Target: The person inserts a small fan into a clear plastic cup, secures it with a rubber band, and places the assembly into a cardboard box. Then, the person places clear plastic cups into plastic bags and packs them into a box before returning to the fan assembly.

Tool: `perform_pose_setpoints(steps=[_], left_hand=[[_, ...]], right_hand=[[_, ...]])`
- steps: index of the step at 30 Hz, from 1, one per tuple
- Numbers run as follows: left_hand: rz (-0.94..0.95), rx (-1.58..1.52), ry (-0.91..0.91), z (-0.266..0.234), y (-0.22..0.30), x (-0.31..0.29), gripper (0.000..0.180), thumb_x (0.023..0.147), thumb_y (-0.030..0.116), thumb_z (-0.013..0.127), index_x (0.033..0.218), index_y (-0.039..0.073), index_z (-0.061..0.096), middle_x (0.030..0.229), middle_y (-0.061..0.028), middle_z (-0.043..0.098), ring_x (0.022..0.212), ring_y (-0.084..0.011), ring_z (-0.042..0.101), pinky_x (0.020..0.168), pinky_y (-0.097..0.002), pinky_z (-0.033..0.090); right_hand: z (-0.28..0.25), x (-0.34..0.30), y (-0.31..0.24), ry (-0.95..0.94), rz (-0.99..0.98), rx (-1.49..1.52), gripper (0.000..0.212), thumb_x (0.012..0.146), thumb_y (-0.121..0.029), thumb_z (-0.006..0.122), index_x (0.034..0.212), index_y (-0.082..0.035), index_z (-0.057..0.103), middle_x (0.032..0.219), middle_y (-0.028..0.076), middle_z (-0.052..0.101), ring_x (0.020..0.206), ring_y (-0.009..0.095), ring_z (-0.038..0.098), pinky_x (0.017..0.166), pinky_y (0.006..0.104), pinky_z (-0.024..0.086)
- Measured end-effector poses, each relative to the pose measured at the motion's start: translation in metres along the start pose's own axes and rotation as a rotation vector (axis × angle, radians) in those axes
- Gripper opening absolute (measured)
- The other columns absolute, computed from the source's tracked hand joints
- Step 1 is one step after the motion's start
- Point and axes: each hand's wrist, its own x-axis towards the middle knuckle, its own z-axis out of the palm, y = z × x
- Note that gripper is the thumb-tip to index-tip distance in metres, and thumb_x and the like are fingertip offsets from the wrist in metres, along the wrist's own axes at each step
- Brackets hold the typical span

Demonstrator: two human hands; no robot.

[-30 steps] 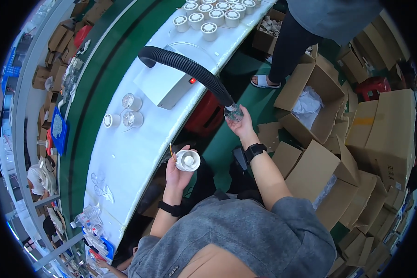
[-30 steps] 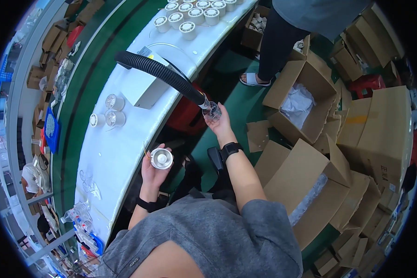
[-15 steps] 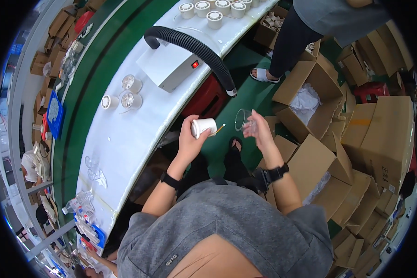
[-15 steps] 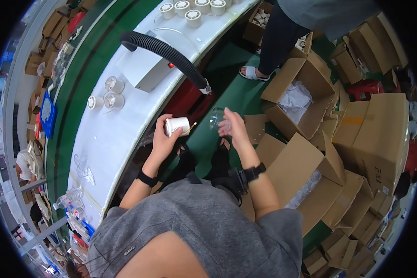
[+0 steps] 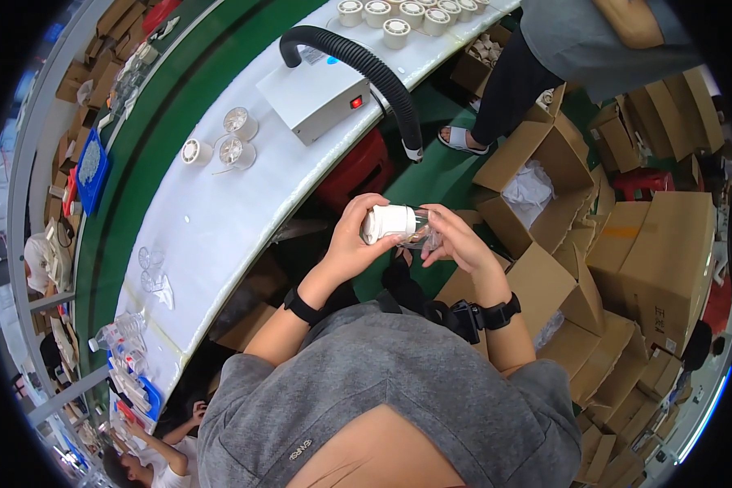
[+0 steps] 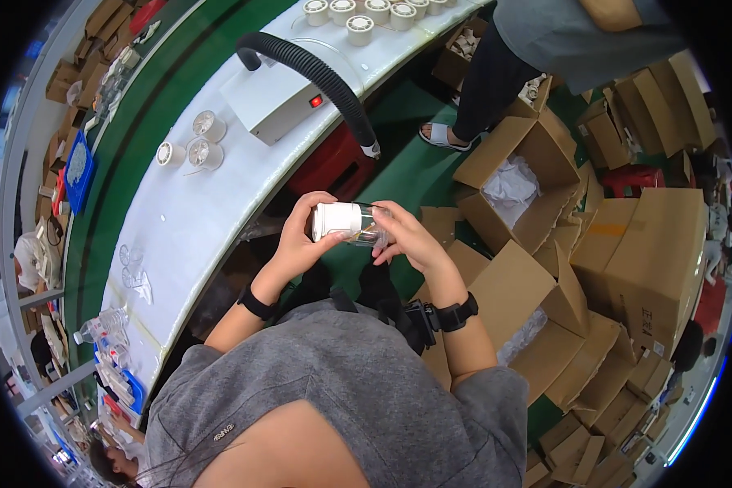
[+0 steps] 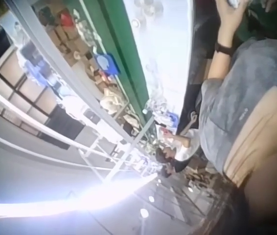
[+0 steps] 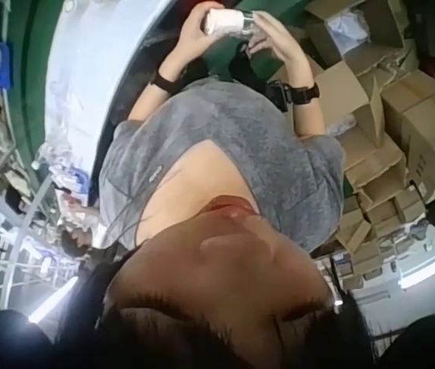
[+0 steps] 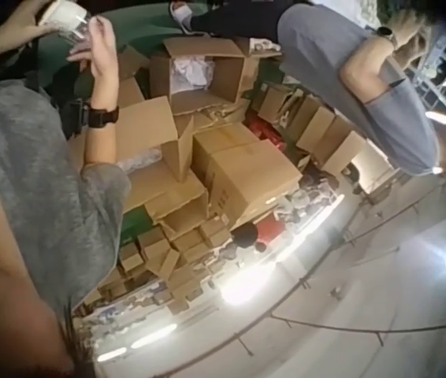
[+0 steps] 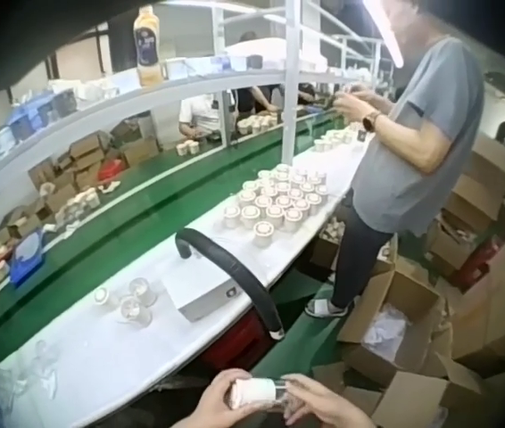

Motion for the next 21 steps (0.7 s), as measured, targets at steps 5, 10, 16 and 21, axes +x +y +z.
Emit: perform_pose_setpoints(steps=[5,10,16,21], left_hand=[[-0.236,-0.587,-0.039,-0.004,0.010,-0.008,0.044,0.067,0.009,0.065,0.104,0.004,0.043,0.105,-0.0077,0.045,0.098,-0.0161,0.045,0.085,-0.0292,0.037],[-0.120,-0.443,-0.056,-0.009,0.013,-0.011,0.044,0.067,0.012,0.064,0.105,0.004,0.043,0.106,-0.0073,0.045,0.098,-0.0159,0.045,0.086,-0.0283,0.036],[-0.176,-0.617,0.017,-0.008,0.017,-0.010,0.042,0.071,0.008,0.062,0.108,0.004,0.041,0.104,-0.0054,0.046,0.097,-0.0130,0.045,0.084,-0.0263,0.037],[-0.209,-0.686,0.094,0.002,0.011,-0.013,0.036,0.079,0.020,0.054,0.108,0.003,0.041,0.097,-0.0051,0.050,0.090,-0.0131,0.049,0.079,-0.0257,0.040]], right_hand=[[-0.005,-0.001,-0.010,-0.216,0.056,0.034,0.040,0.087,-0.038,0.034,0.105,-0.003,0.042,0.069,0.010,0.054,0.046,0.011,0.050,0.040,0.0194,0.042],[-0.010,0.008,-0.009,-0.270,0.070,-0.173,0.046,0.088,-0.043,0.027,0.108,-0.004,0.040,0.065,0.011,0.054,0.041,0.010,0.048,0.040,0.0182,0.041],[0.001,-0.003,-0.012,-0.340,0.012,-0.168,0.048,0.087,-0.040,0.034,0.117,-0.003,0.033,0.084,0.012,0.054,0.060,0.014,0.055,0.048,0.0209,0.044],[0.012,-0.016,-0.015,-0.241,-0.288,-0.295,0.054,0.080,-0.025,0.051,0.123,-0.004,0.027,0.104,0.013,0.047,0.084,0.016,0.052,0.062,0.0211,0.044]])
